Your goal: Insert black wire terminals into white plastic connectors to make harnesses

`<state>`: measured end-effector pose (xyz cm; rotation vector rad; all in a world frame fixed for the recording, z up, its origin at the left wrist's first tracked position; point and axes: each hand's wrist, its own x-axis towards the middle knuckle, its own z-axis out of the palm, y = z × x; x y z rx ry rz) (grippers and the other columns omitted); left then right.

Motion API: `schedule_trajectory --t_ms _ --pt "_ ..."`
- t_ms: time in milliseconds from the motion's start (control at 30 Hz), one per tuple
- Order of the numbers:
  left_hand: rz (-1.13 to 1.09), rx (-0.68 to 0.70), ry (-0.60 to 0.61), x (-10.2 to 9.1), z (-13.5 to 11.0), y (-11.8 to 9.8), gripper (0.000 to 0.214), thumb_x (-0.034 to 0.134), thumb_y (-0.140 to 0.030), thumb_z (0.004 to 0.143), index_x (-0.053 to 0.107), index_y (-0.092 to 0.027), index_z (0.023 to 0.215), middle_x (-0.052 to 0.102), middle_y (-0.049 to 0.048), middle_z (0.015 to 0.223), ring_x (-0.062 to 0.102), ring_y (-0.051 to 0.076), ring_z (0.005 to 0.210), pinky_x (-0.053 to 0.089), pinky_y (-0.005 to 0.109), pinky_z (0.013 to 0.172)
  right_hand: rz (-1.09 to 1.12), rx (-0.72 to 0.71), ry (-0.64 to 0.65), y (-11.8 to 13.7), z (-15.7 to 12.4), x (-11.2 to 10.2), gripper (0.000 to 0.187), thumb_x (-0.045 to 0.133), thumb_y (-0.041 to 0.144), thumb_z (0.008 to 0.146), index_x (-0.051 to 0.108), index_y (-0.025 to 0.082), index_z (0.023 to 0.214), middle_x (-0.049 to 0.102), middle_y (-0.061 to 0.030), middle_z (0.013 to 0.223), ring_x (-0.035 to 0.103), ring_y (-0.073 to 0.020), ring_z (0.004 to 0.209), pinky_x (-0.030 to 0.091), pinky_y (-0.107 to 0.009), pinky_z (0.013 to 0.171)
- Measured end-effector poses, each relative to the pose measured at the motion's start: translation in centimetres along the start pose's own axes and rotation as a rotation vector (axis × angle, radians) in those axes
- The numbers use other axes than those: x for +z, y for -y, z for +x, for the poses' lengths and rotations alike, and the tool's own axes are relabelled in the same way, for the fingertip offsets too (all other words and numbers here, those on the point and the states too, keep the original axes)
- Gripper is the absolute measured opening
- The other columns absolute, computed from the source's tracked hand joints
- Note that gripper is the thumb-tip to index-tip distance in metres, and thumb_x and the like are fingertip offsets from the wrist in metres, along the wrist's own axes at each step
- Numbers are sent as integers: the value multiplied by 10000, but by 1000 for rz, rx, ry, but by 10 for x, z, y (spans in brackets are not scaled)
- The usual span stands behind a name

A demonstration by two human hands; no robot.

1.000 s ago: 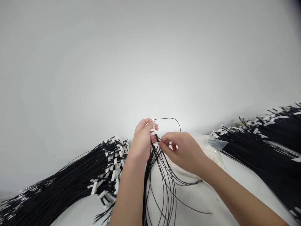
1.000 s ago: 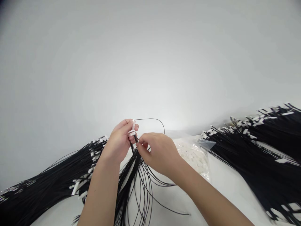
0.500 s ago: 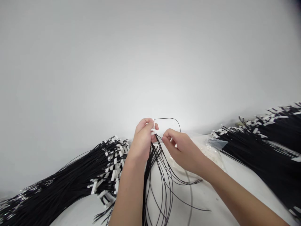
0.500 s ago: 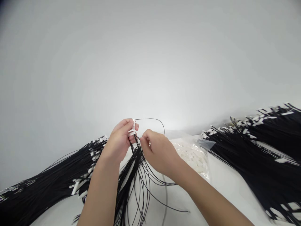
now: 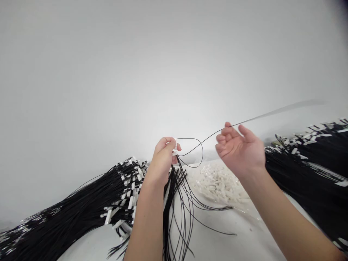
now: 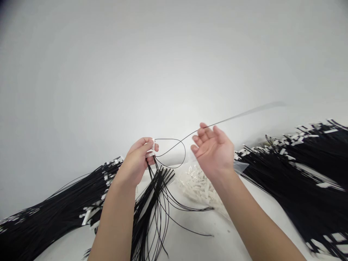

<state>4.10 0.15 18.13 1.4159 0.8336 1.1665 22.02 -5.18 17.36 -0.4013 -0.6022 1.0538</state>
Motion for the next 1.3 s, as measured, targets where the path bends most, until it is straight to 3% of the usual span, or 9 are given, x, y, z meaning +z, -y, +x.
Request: schedule_trajectory --t_ms 100,200,367,467,600,733,867,933,1300 --pt "11 -8 29 -1 0 0 176 520 -357 768 470 -189 771 509 -2 761 335 38 482 274 183 442 -46 -184 -67 10 8 -12 220 394 377 802 517 212 877 469 5 702 490 -108 632 368 -222 487" --pt "22 -14 38 -1 -1 0 170 529 -349 762 477 -187 772 525 8 760 340 42 485 272 181 439 -102 -360 -99 18 15 -22 131 458 348 801 503 227 780 373 52 590 395 -72 489 329 -206 442" --pt "29 -15 52 -1 -2 0 155 526 -336 764 478 -190 781 545 16 765 319 44 485 266 175 439 86 -473 -283 36 18 -24 219 450 412 841 532 221 772 406 48 611 425 -56 504 425 -213 495" --pt "51 -16 63 -1 -2 -1 134 518 -325 768 479 -196 780 551 15 787 316 45 492 270 172 446 23 -405 -214 44 15 -19 191 513 409 815 575 229 834 410 55 597 351 -31 440 341 -159 373" --pt "45 -25 72 1 -3 -3 113 532 -302 753 498 -195 761 538 11 822 335 39 492 276 174 444 -349 -415 -115 35 4 -10 232 626 321 730 612 280 958 437 68 563 248 -23 364 169 -180 302" --pt "0 -20 95 5 -2 -3 131 547 -295 739 501 -175 711 485 -5 736 343 36 479 265 174 427 -833 -586 21 9 -10 -1 150 643 255 698 676 238 843 544 20 579 380 -58 423 265 -211 369" --pt "-35 -26 156 8 -3 -4 154 539 -309 749 507 -165 706 437 -16 650 339 39 469 261 172 424 -1278 -839 152 -15 -18 5 102 579 194 722 680 212 728 541 23 547 380 -61 453 330 -227 461" --pt "-43 -26 182 9 -5 -5 148 529 -309 759 510 -167 720 441 -16 656 337 35 463 275 175 433 -1363 -907 165 -23 -19 6 130 542 171 731 660 204 687 503 33 514 378 -62 459 326 -221 475" --pt "-9 3 217 12 -8 -9 130 458 -274 814 478 -167 743 485 1 791 355 25 495 276 166 443 -1417 -891 161 -23 -19 3 119 535 147 708 631 195 657 383 49 475 328 -65 460 292 -218 476"
